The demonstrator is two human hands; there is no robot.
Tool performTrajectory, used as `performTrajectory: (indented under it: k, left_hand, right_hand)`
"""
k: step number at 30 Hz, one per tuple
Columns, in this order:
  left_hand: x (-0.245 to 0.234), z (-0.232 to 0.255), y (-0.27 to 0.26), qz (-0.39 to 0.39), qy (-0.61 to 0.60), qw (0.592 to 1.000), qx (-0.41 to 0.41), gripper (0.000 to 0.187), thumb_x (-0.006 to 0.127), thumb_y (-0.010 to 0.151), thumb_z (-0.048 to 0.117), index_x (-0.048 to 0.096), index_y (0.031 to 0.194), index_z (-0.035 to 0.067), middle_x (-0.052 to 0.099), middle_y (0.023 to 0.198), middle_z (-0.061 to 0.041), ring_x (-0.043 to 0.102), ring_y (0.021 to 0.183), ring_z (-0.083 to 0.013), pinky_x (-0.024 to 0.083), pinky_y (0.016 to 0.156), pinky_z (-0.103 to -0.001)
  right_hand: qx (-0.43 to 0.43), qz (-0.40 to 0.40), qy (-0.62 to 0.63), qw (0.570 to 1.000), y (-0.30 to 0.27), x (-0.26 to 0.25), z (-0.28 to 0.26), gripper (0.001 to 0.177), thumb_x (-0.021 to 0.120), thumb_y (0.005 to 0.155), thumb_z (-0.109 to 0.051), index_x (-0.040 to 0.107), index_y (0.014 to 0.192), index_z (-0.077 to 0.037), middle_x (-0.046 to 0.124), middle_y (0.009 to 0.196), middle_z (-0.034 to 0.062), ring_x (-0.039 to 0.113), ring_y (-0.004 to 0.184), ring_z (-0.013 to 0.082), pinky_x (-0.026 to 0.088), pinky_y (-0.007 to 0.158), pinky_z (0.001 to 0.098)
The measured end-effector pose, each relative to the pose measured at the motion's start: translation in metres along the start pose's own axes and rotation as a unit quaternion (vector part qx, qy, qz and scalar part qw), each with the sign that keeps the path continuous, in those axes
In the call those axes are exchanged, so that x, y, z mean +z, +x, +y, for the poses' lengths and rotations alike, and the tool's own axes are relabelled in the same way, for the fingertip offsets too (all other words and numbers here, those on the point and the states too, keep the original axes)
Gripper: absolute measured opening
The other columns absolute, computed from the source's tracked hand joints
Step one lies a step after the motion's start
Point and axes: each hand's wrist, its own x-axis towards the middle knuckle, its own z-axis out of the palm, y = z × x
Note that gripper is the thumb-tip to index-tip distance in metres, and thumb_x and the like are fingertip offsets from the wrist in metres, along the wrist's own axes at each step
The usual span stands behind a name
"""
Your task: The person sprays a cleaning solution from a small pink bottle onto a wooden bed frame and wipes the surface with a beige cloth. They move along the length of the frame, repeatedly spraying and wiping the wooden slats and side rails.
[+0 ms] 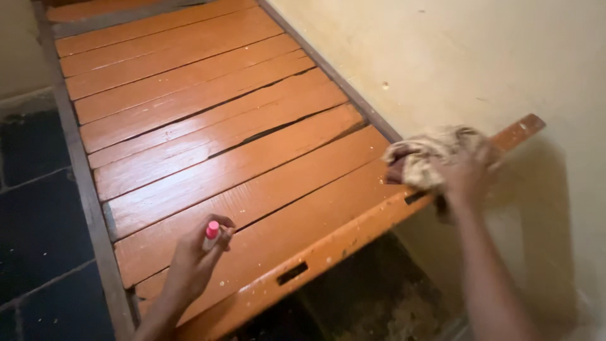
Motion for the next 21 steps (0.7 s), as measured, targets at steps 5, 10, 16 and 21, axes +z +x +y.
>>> performTrajectory:
  k: [5,10,16,21]
  left_hand:
    - [0.018,0.012,0.01,0.016,0.031,0.999,0.002,0.022,0.062,0.097,0.026,0.065,0.1,0.004,0.061,0.07,-0.008,0.06,0.066,-0.0163,0.052,0.063,-0.032]
    - [0.041,0.024,0.028,0.068,0.042,0.996,-0.04,0.023,0.061,0.097,0.028,0.064,0.1,0.006,0.062,0.069,-0.007,0.064,0.065,-0.0136,0.057,0.063,-0.03]
    - [0.1,0.057,0.056,0.126,0.033,0.991,-0.006,0.02,0.063,0.098,0.026,0.064,0.102,0.007,0.061,0.068,-0.009,0.059,0.064,-0.0184,0.05,0.061,-0.035]
    - [0.139,0.077,0.073,0.156,0.136,0.977,0.058,0.02,0.063,0.097,0.029,0.064,0.101,0.009,0.069,0.079,-0.012,0.068,0.07,-0.0295,0.053,0.063,-0.04]
  right_hand:
    - [0.061,-0.009,-0.014,0.998,0.066,0.056,0.076,0.08,0.07,0.079,-0.078,0.07,0.136,-0.022,0.034,0.167,0.0196,0.021,0.15,0.0527,0.017,0.117,0.07]
    - [0.026,0.036,-0.03,0.999,0.127,0.099,0.142,0.08,0.072,0.081,-0.081,0.073,0.129,-0.017,0.038,0.161,0.0226,0.025,0.152,0.0502,0.014,0.122,0.0693]
    - [0.006,0.066,-0.022,0.998,0.183,0.12,0.202,0.091,0.074,0.076,-0.084,0.071,0.131,-0.011,0.043,0.155,0.0259,0.031,0.148,0.0463,0.015,0.119,0.0694]
    - [-0.014,0.004,0.024,1.0,0.223,0.13,0.233,0.092,0.064,0.082,-0.083,0.06,0.141,-0.012,0.059,0.144,0.0168,0.043,0.141,0.042,0.034,0.102,0.076]
